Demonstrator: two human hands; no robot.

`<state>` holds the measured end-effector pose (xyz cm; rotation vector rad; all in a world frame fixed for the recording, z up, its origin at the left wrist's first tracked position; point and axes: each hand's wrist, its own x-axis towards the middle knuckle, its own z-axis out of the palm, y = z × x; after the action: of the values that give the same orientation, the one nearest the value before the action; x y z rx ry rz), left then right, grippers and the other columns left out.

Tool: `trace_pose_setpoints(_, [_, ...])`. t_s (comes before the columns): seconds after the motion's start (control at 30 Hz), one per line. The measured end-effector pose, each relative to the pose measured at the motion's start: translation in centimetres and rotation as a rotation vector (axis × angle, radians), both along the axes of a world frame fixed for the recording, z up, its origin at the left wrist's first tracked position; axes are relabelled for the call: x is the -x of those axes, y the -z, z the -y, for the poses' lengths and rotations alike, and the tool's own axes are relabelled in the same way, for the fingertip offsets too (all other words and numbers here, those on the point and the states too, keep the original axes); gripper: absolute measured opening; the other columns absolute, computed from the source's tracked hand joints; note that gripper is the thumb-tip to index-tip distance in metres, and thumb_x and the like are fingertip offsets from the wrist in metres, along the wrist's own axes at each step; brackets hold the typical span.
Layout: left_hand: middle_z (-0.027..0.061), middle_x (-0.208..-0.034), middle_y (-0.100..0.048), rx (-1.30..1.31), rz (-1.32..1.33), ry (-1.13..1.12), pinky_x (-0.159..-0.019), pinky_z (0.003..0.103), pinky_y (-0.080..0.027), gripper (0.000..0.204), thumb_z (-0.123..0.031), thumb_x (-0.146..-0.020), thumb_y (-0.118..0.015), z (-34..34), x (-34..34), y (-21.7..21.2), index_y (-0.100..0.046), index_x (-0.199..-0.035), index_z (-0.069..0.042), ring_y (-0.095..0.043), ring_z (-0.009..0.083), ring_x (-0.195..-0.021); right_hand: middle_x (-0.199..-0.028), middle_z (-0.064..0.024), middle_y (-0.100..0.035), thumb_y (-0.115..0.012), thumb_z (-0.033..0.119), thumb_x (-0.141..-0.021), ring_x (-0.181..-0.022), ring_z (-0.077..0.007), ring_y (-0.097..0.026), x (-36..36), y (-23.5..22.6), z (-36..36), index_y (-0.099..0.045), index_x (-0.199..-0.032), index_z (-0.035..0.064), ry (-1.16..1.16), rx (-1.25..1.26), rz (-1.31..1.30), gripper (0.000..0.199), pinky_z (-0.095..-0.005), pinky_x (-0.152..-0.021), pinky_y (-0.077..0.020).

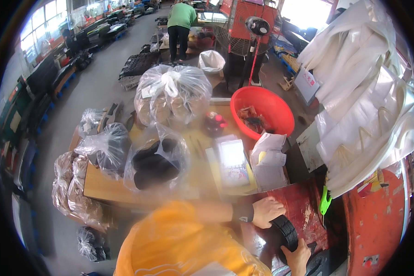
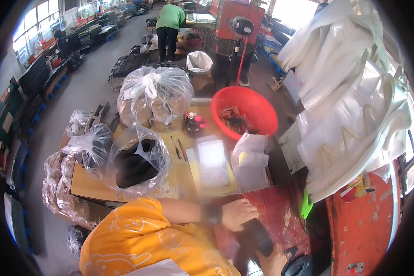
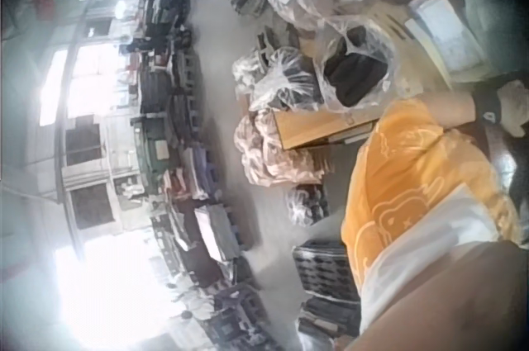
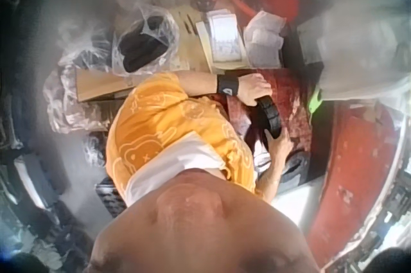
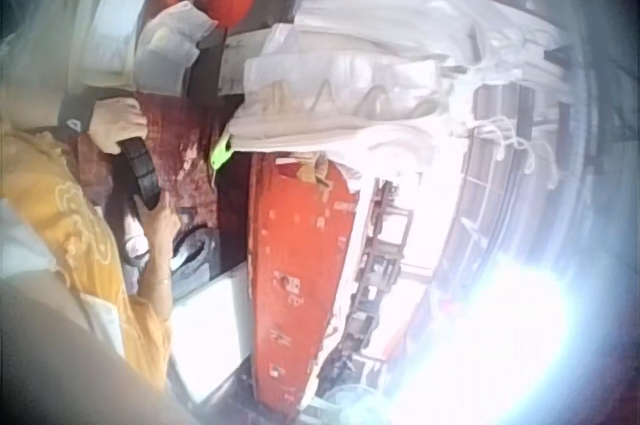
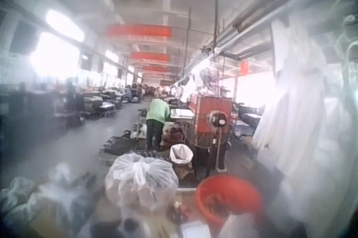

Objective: The person feeds black rubber shoe sole parts through a red roller machine, pressing and aligning them by hand. They then use green shears to trim edges and place the finished pieces into a plastic bag on the table.

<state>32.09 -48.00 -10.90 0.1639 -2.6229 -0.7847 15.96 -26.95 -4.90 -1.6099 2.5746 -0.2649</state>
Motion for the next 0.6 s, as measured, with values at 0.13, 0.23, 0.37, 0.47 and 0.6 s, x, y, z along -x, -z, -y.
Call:
trace_pose_setpoints(0.13, [0.0073,-0.095,-0.057,0.150,-0.394,-0.106,-0.101,0.051,-0.032,0.035,-0.017,-0.067,-0.066,0.0,0.0,0.0,-0.054,-0.099,-0.010,-0.054,0.0258,-0.103,-0.086,-0.0216,-0.060,-0.082,0.021,-0.057,-0.084,-0.0423,-0.057,-1.6,0.1,0.5,-0.055,-0.098,-0.0017,-0.062,0.197,0.043,0.054,-0.0466,-0.072,-0.0465])
trace_pose_setpoints(0.23, [0.0069,-0.078,-0.058,-0.005,-0.239,-0.068,-0.090,0.042,-0.043,0.023,-0.016,-0.066,-0.067,0.5,0.4,1.8,-0.055,-0.084,-0.009,-0.059,0.0282,-0.086,-0.111,-0.0235,-0.052,-0.081,0.018,-0.059,-0.101,-0.0434,-0.053,-1.9,0.1,1.4,-0.050,-0.112,-0.0015,-0.144,0.006,0.035,0.065,-0.0467,-0.082,-0.0460])
trace_pose_setpoints(0.37, [0.0073,-0.076,-0.059,-0.042,-0.296,-0.085,-0.064,0.042,-0.049,0.021,-0.015,-0.065,-0.068,0.3,0.8,3.3,-0.055,-0.081,-0.010,-0.060,0.0288,-0.077,-0.129,-0.0261,-0.045,-0.078,0.021,-0.061,-0.113,-0.0454,-0.049,-0.7,-0.3,3.1,-0.035,-0.134,0.0014,-0.240,-0.033,0.048,0.087,-0.0488,-0.090,-0.0443])
trace_pose_setpoints(0.47, [0.0067,-0.077,-0.060,-0.033,-0.269,-0.122,-0.064,0.042,-0.049,0.024,-0.016,-0.063,-0.070,0.1,-0.4,2.4,-0.055,-0.081,-0.011,-0.060,0.0293,-0.078,-0.109,-0.0279,-0.058,-0.076,0.022,-0.063,-0.100,-0.0438,-0.058,-0.4,-0.7,4.7,-0.040,-0.131,0.0007,-0.340,-0.084,0.162,0.080,-0.0493,-0.083,-0.0478])
trace_pose_setpoints(0.6, [0.0071,-0.077,-0.061,-0.054,-0.135,-0.189,-0.064,0.042,-0.049,0.025,-0.017,-0.063,-0.071,0.7,-5.0,-0.9,-0.056,-0.083,-0.011,-0.061,0.0300,-0.080,-0.084,-0.0242,-0.066,-0.076,0.015,-0.065,-0.085,-0.0411,-0.065,-3.5,-1.9,6.6,-0.052,-0.119,-0.0002,-0.300,-0.198,0.325,0.062,-0.0448,-0.076,-0.0503])
